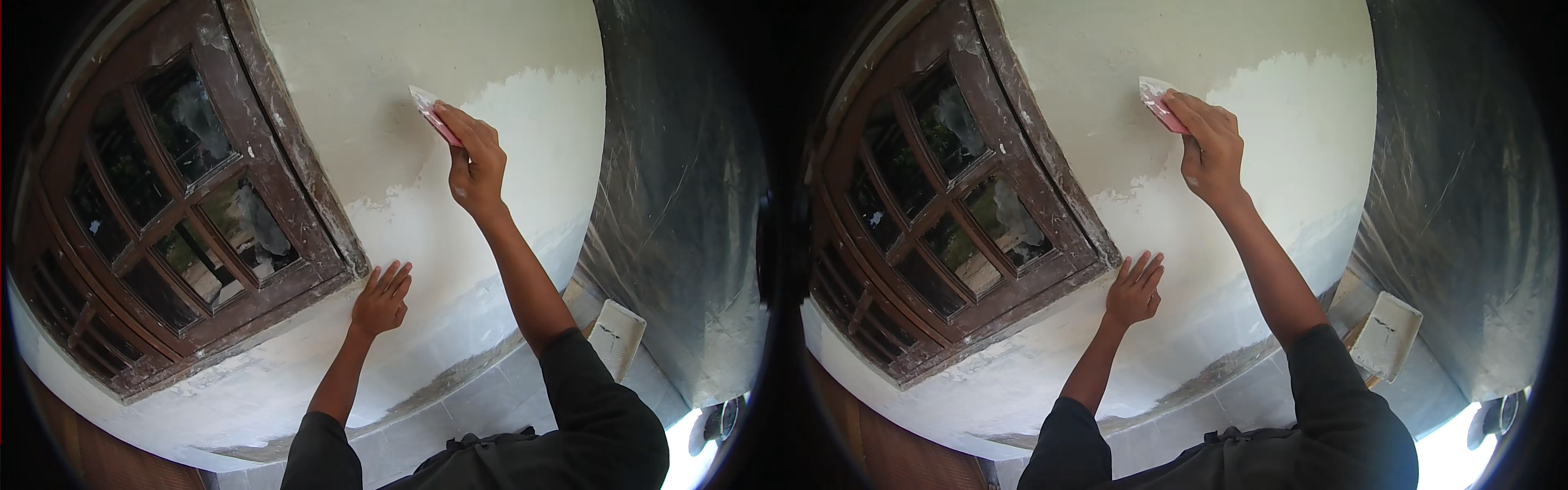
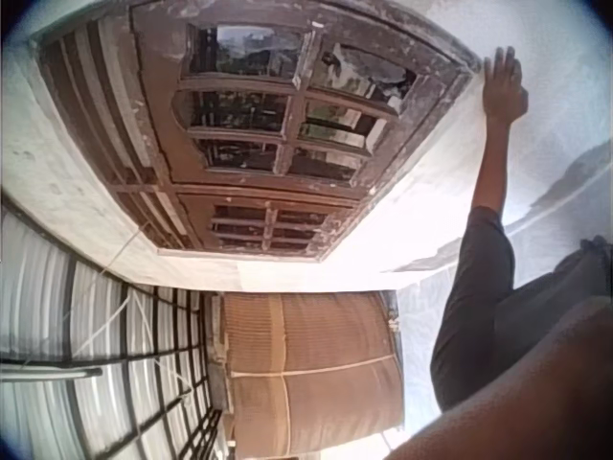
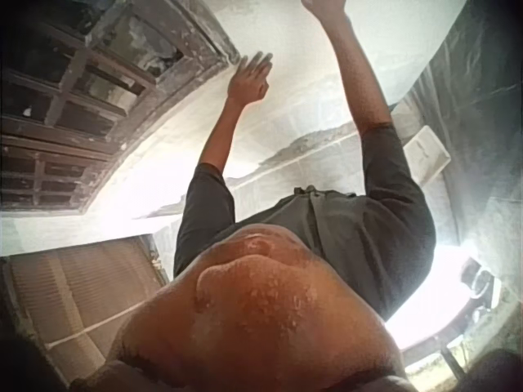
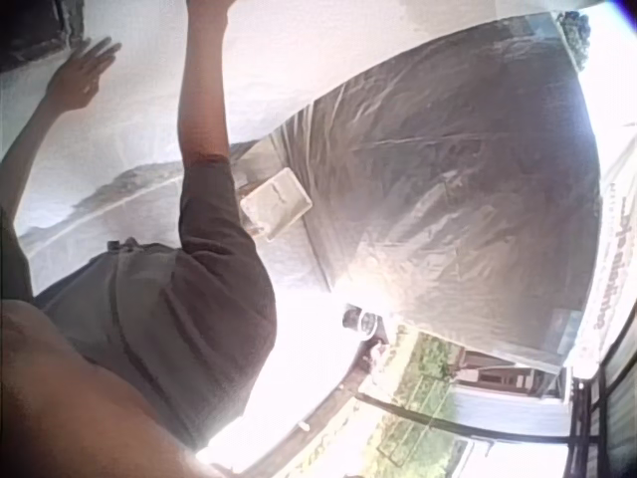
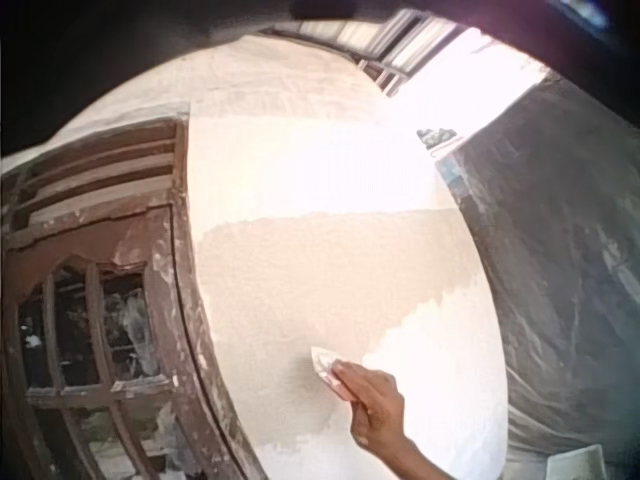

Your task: The person applies white putty to a wall using a putty knife.

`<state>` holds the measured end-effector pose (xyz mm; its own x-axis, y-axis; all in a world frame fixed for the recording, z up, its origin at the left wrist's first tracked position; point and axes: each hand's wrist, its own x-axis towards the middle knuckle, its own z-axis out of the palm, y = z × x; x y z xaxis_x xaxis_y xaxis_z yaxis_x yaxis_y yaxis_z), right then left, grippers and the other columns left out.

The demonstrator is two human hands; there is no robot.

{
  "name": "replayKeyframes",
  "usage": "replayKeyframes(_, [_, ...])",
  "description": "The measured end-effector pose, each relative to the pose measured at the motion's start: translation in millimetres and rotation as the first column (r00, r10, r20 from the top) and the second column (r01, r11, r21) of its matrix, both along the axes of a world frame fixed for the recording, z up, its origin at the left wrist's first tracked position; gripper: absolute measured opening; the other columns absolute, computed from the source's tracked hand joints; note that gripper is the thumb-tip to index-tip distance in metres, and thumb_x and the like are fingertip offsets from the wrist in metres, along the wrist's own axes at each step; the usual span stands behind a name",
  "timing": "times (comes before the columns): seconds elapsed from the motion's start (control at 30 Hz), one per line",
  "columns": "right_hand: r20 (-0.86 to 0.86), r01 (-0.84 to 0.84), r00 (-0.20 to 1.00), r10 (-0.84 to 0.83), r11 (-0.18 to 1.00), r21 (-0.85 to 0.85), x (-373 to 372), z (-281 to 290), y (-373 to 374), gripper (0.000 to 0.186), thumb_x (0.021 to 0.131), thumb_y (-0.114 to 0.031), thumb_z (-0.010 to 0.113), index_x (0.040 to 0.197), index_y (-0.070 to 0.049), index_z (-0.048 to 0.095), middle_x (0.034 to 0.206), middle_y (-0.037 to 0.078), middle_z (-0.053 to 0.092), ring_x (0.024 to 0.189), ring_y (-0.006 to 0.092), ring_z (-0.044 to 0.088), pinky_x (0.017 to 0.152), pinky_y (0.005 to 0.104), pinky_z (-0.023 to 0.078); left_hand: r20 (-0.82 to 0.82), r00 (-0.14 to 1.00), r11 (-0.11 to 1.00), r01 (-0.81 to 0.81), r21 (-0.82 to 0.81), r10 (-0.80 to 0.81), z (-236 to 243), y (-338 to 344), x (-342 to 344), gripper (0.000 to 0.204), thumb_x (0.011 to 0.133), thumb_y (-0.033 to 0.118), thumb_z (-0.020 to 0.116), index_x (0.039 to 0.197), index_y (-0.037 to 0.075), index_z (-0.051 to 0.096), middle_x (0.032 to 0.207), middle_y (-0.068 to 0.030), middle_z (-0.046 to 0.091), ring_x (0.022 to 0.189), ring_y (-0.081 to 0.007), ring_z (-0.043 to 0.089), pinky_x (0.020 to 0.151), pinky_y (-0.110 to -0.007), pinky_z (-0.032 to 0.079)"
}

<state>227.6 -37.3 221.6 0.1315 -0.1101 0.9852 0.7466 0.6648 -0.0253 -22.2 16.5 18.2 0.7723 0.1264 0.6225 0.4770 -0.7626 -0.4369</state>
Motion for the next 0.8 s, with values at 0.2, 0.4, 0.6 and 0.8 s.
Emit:
replayKeyframes(0.2, [0.159, 0.374, 0.922, -0.353, 0.919, -0.129, -19, -89, 35, 0.055, 0.081, 0.011, 0.058, 0.131, -0.012, 0.068, 0.131, 0.004, 0.069, 0.128, 0.0235, 0.061, 0.106, 0.0402, 0.034, 0.022, 1.0, 1.0, -0.008, 0.0, 0.008, -3, 4, 0, 0.042, 0.083, 0.017, 0.055, 0.123, 0.008, 0.067, 0.151, -0.0024, 0.055, 0.145, -0.0241, 0.044, 0.122, -0.05, 0.026])
replayKeyframes(0.4, [0.252, 0.335, 0.933, -0.256, 0.874, -0.353, -19, -209, -7, 0.051, 0.079, 0.009, 0.06, 0.125, -0.011, 0.071, 0.127, 0.003, 0.071, 0.125, 0.0239, 0.062, 0.109, 0.0438, 0.03, 0.029, 0.999, 1.0, -0.026, 0.008, 0.026, -1, 2, 1, 0.042, 0.082, 0.018, 0.056, 0.121, 0.008, 0.067, 0.149, -0.0018, 0.057, 0.144, -0.0235, 0.045, 0.122, -0.049, 0.027])
replayKeyframes(0.6, [0.073, 0.326, 0.943, -0.325, 0.945, -0.003, -8, -48, -4, 0.054, 0.079, 0.01, 0.057, 0.126, -0.014, 0.071, 0.132, 0.002, 0.069, 0.124, 0.0227, 0.061, 0.104, 0.0403, 0.032, 0.028, 0.999, 0.999, -0.037, 0.0, 0.037, 0, -1, 0, 0.042, 0.082, 0.018, 0.056, 0.122, 0.008, 0.067, 0.148, -0.0017, 0.058, 0.144, -0.023, 0.046, 0.121, -0.05, 0.028])
replayKeyframes(0.8, [0.199, 0.353, 0.92, -0.338, 0.934, -0.048, -17, -35, 38, 0.066, 0.074, 0.01, 0.062, 0.131, -0.022, 0.067, 0.139, -0.003, 0.064, 0.131, 0.024, 0.056, 0.107, 0.0481, 0.03, 0.05, 0.999, 1.0, -0.014, -0.007, 0.014, -4, 1, 4, 0.042, 0.081, 0.017, 0.056, 0.122, 0.009, 0.066, 0.147, -0.0014, 0.059, 0.144, -0.0233, 0.045, 0.12, -0.051, 0.029])
